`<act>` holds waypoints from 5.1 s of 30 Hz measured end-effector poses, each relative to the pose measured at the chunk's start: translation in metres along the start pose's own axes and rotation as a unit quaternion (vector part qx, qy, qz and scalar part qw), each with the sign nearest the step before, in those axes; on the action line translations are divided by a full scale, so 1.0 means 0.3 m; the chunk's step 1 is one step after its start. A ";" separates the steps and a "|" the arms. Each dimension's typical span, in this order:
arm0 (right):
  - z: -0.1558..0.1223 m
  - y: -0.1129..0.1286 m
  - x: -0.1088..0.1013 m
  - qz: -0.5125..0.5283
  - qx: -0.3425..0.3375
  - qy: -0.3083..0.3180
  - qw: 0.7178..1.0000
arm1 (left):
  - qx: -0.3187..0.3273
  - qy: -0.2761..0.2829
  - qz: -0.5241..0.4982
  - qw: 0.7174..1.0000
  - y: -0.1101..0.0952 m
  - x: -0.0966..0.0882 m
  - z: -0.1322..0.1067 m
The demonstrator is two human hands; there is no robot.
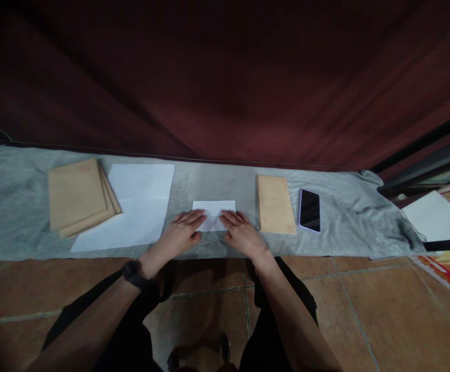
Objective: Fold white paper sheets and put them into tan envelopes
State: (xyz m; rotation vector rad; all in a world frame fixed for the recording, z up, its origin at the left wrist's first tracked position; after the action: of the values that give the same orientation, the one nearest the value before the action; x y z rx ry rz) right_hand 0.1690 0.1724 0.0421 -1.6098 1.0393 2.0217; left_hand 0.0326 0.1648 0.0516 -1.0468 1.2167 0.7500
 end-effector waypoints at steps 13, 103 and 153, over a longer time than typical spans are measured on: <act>-0.034 -0.110 -0.167 0.224 0.119 -0.203 0.946 | -0.113 -0.141 -0.298 0.937 0.133 -0.149 0.004; -0.033 -0.152 0.016 -0.088 0.232 -0.069 0.966 | -0.131 -0.066 0.047 0.988 0.062 0.086 0.007; 0.075 -0.010 0.066 -0.060 0.133 -0.064 0.987 | -0.068 -0.062 0.033 0.995 -0.025 0.084 0.041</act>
State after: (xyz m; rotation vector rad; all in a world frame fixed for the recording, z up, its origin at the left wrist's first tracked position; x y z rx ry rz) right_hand 0.1500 0.1876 0.0243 -1.3540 1.0832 1.7962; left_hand 0.0495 0.1717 0.0291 -1.0582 1.1097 0.9457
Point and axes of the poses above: each hand's wrist, its own z-axis towards the middle knuckle, its own x-axis out of the palm, y = z × x, the point moved 10 cm from there along z, towards the middle knuckle, and after that the axes turned 5 degrees about -x, right-handed, at the moved point
